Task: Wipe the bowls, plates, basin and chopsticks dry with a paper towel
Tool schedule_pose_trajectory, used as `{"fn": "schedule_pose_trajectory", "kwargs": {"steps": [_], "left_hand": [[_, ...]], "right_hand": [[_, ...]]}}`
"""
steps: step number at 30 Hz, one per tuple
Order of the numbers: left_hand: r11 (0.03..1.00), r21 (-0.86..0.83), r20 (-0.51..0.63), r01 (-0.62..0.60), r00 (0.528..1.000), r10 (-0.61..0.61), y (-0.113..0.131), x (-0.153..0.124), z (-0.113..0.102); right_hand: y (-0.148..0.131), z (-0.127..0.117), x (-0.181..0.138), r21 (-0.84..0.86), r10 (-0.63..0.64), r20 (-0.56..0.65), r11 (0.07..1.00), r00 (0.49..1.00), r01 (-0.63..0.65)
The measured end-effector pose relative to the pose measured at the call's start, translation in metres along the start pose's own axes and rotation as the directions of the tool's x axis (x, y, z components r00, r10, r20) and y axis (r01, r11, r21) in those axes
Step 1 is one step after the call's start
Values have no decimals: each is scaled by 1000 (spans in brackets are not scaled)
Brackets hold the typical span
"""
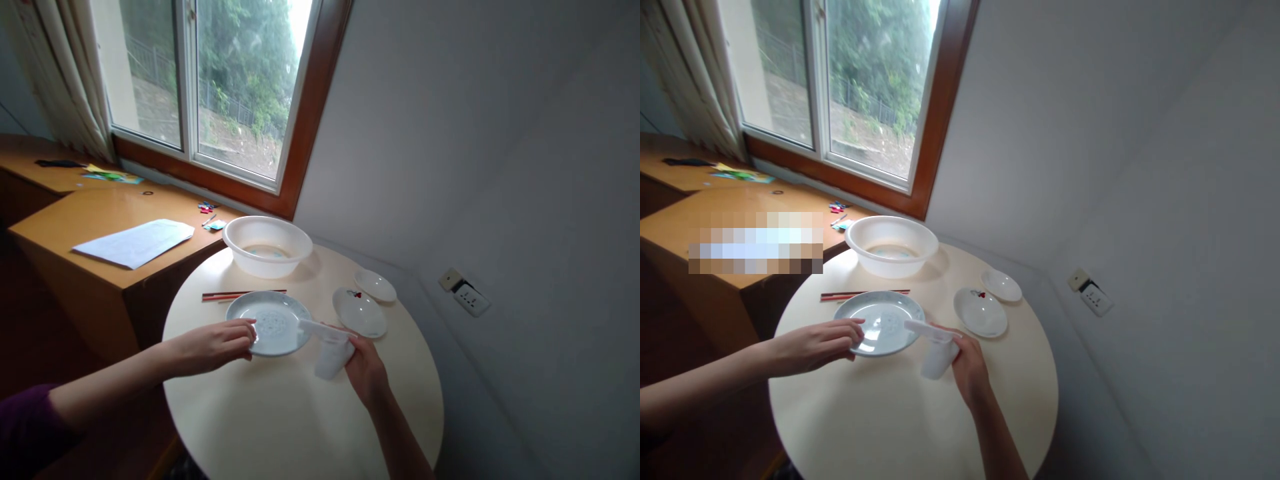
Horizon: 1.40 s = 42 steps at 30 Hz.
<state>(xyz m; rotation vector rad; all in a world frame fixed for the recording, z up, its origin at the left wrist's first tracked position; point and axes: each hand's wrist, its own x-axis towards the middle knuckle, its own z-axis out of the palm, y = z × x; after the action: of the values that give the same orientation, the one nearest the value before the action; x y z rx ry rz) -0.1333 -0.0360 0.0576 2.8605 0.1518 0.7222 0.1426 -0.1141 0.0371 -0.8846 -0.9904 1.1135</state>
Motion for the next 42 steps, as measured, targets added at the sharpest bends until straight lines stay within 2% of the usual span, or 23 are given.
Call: {"fn": "schedule_pose_trajectory", "kwargs": {"steps": [2, 5, 8, 10, 12, 14, 16, 19, 23, 25, 28, 30, 32, 34, 35, 36, 37, 38, 39, 40, 42], "left_hand": [[999, -52, -10, 15, 1000, -15, 0, 0, 1], [996, -81, -3, 27, 1000, -27, -1, 1, 4], [999, -41, 27, 12, 1000, -11, -3, 0, 7], [1000, -5, 41, -7, 999, 7, -5, -1, 9], [999, 23, 53, -24, 998, 23, -5, -2, 9], [998, 47, 60, -40, 997, 37, -5, -3, 10], [996, 66, 59, -58, 997, 54, -6, -4, 11], [994, 73, 36, -85, 996, 83, -6, -5, 13], [993, 68, -4, -96, 995, 97, -8, -4, 17], [992, 76, -58, -99, 993, 104, -11, -4, 19], [995, 63, -221, -79, 971, 91, -19, -7, 26], [1000, -11, -345, 11, 939, -14, -23, -9, 34], [966, -189, -433, 174, 869, -241, -22, -7, 44], [825, -492, -452, 279, 727, -516, -15, 2, 55], [701, -670, -439, 243, 633, -638, -9, 8, 60], [540, -825, -374, 168, 555, -744, -3, 16, 65], [353, -930, -262, 99, 495, -829, 4, 25, 69], [190, -981, -153, 43, 432, -889, 10, 33, 71], [76, -997, -69, 5, 369, -927, 14, 41, 72], [5, -1000, -10, -17, 299, -954, 17, 48, 73], [-69, -997, 61, -30, 216, -975, 16, 55, 69]], "right_hand": [[0, 5, -3, -87, -16, 93, 996, 996, 24], [-2, 13, -8, -342, -82, 295, 921, 952, 185], [-9, 24, -15, -605, -18, 522, 698, 853, 385], [-12, 29, -19, -662, 49, 609, 581, 791, 474], [-11, 31, -20, -663, 55, 633, 553, 772, 505], [-5, 30, -19, -670, 11, 604, 548, 797, 500], [2, 28, -16, -690, -32, 586, 504, 810, 520], [14, 24, -10, -678, -106, 646, 374, 756, 632], [25, 22, -5, -629, -318, 671, 233, 670, 741], [27, 23, -5, -627, -370, 662, 203, 652, 752], [29, 25, -7, -634, -387, 655, 188, 649, 751], [29, 27, -8, -640, -403, 648, 172, 647, 749], [29, 28, -5, -659, -424, 635, 138, 646, 739], [29, 29, -1, -681, -439, 631, 80, 639, 728], [30, 30, 2, -687, -441, 639, 43, 631, 725], [31, 32, 4, -688, -436, 653, 4, 620, 726], [33, 34, 6, -684, -428, 669, -33, 608, 729], [35, 37, 8, -679, -421, 682, -64, 597, 731], [38, 39, 9, -675, -415, 693, -86, 590, 732], [42, 42, 9, -673, -408, 700, -100, 587, 733], [49, 43, 7, -662, -392, 715, -111, 579, 741]]}}
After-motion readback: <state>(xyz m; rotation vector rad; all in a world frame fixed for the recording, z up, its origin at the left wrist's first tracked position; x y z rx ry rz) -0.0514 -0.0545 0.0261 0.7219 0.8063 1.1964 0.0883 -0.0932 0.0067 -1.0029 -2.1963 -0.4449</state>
